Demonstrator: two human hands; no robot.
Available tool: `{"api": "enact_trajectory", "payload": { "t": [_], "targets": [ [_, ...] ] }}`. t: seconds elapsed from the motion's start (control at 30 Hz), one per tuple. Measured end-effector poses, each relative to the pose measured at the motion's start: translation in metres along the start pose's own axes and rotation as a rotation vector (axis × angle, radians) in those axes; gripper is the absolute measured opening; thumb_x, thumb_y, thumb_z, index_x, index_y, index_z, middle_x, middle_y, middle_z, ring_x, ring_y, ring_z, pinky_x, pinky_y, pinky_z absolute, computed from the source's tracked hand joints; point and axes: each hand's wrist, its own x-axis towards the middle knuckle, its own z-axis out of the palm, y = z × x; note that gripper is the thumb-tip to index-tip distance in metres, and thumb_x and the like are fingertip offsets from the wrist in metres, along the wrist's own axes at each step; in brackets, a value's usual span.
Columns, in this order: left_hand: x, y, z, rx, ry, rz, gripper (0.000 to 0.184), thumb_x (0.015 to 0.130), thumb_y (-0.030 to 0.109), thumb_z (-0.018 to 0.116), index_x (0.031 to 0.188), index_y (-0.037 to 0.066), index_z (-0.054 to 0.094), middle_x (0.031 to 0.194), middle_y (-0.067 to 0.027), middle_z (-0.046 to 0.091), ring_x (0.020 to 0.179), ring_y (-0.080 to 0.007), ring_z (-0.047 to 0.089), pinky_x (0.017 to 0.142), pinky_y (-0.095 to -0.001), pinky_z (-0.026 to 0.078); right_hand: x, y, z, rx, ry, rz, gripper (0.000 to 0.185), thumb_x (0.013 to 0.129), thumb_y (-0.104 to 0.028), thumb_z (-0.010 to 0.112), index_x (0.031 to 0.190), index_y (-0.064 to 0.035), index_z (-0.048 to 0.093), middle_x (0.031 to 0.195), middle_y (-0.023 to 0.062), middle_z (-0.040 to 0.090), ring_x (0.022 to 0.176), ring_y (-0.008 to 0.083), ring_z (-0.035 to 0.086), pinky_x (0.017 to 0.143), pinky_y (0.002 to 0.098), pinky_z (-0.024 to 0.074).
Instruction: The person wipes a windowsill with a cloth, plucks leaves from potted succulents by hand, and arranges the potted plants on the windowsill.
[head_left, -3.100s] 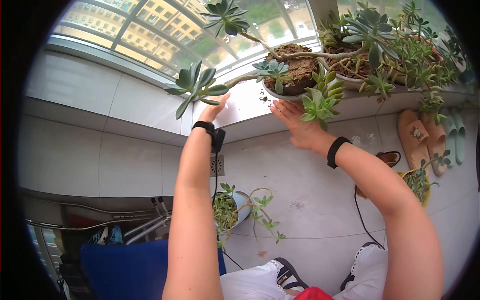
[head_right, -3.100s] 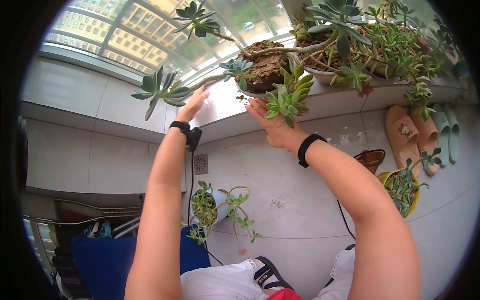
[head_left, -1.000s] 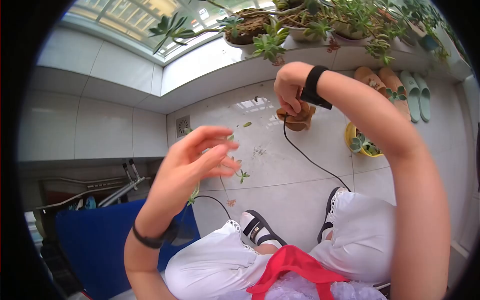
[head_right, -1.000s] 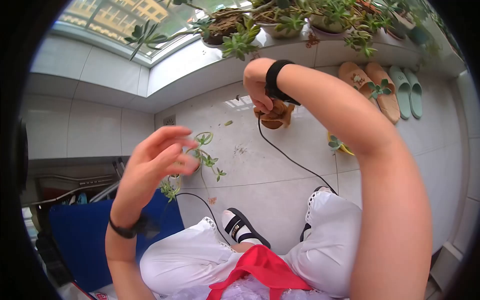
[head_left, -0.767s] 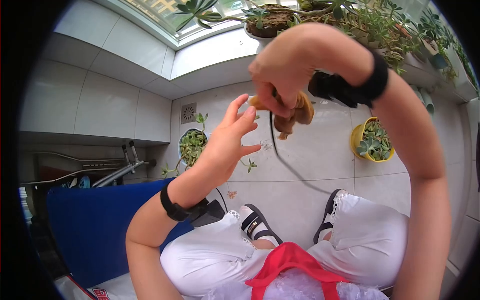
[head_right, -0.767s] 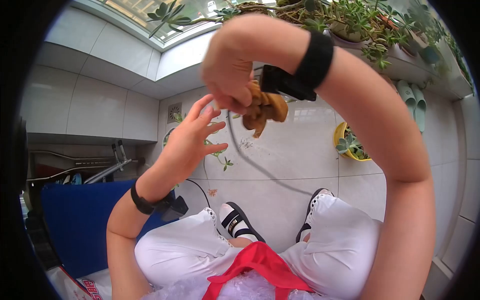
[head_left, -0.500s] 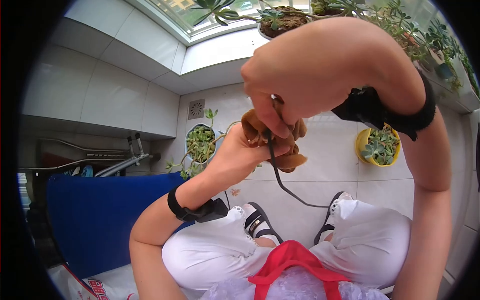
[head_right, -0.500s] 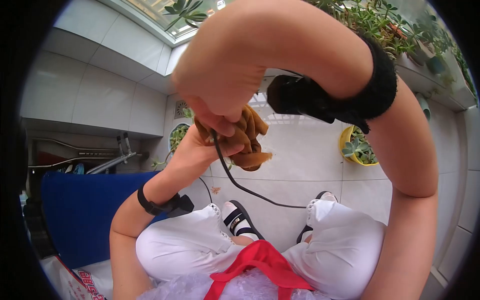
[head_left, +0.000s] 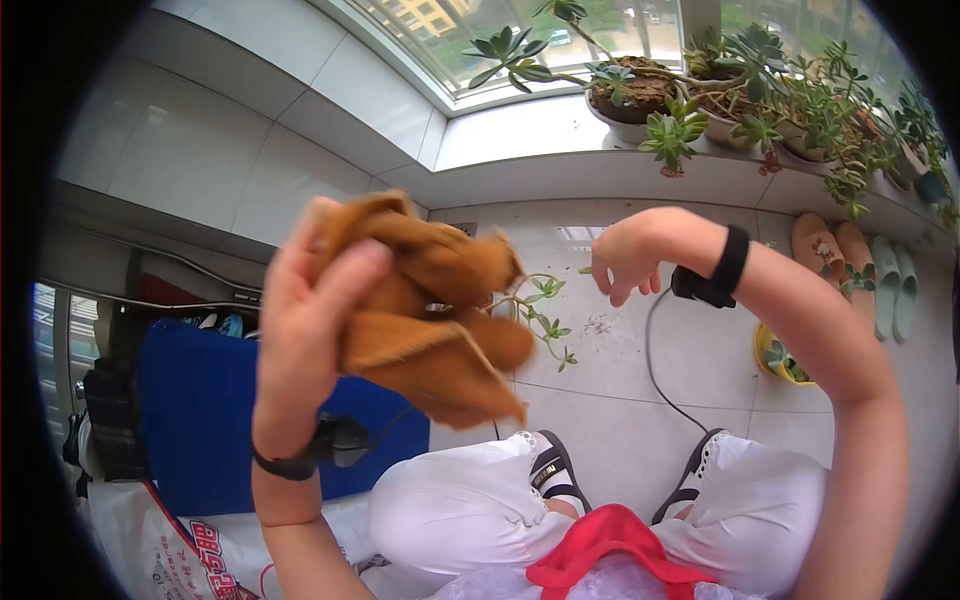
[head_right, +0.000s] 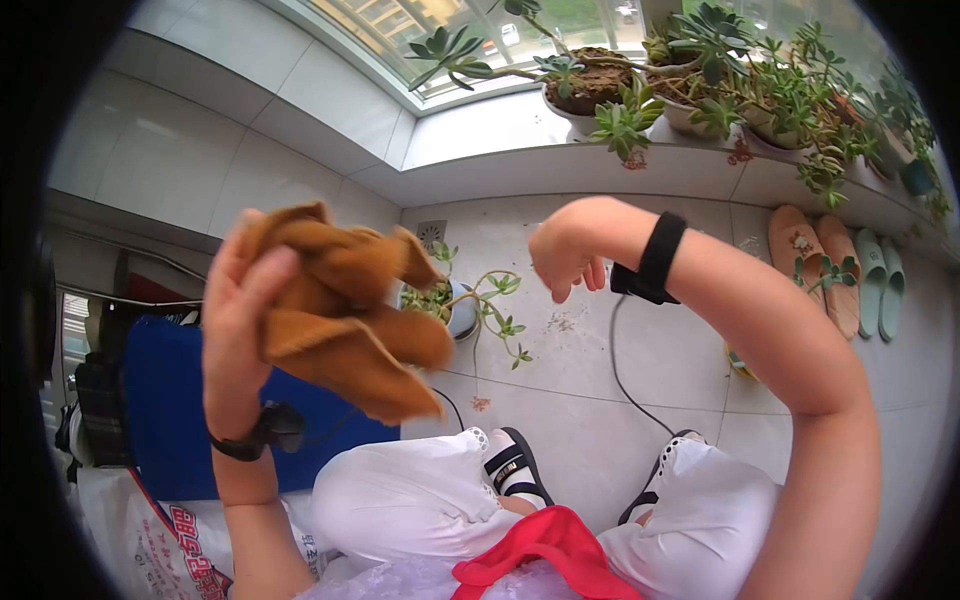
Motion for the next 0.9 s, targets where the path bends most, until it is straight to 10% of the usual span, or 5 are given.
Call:
{"api": "enact_trajectory", "payload": {
  "t": [0.23,0.37,0.6,0.83,0.9],
  "targets": [
    [0.047,0.022,-0.055,-0.255,0.351,-0.032,0.019,0.094,0.015,0.059,0.107,0.002,0.062,0.093,-0.0044,0.068,0.082,-0.0131,0.068,0.065,-0.0226,0.052,0.131,0.071,0.053,-0.1,0.39,0.116,0.029,0.078,-0.014,0.07,0.103,-0.0004,0.066,0.089,0.0175,0.072,0.084,0.0285,0.072,0.072,0.042,0.0566],
    [0.137,-0.009,-0.1,-0.154,0.226,-0.047,0.012,0.089,0.018,0.064,0.096,0.009,0.064,0.086,0.0009,0.067,0.071,-0.008,0.061,0.053,-0.0207,0.037,0.191,0.111,0.092,-0.112,0.646,0.241,0.045,0.074,-0.019,0.077,0.113,-0.0066,0.061,0.129,0.0172,0.059,0.122,0.031,0.057,0.09,0.044,0.0521],
    [0.28,-0.124,-0.141,0.245,0.342,-0.304,0.014,0.087,0.019,0.065,0.096,0.009,0.067,0.092,-0.0048,0.066,0.085,-0.0139,0.058,0.074,-0.0295,0.043,0.193,0.105,0.151,0.002,0.832,0.294,0.106,0.07,-0.049,0.08,0.154,-0.0153,0.025,0.162,0.0116,0.017,0.15,0.0301,0.012,0.117,0.0565,0.0195],
    [0.356,-0.3,-0.144,0.587,-0.128,-0.102,0.057,0.093,0.021,0.058,0.141,-0.002,0.039,0.124,-0.0171,0.059,0.116,-0.0318,0.055,0.099,-0.0395,0.042,0.191,0.1,0.14,-0.02,0.74,0.345,0.11,0.071,-0.054,0.077,0.156,-0.0158,0.02,0.163,0.0114,0.012,0.151,0.0293,0.009,0.118,0.0561,0.0157],
    [0.369,-0.357,-0.133,1.13,0.056,-0.077,0.06,0.096,0.027,0.051,0.148,0.004,0.033,0.137,-0.022,0.051,0.127,-0.0385,0.046,0.107,-0.0433,0.034,0.191,0.1,0.137,-0.036,0.729,0.351,0.11,0.071,-0.054,0.077,0.156,-0.0163,0.019,0.163,0.0112,0.012,0.151,0.0295,0.009,0.118,0.0562,0.016]
  ]
}}
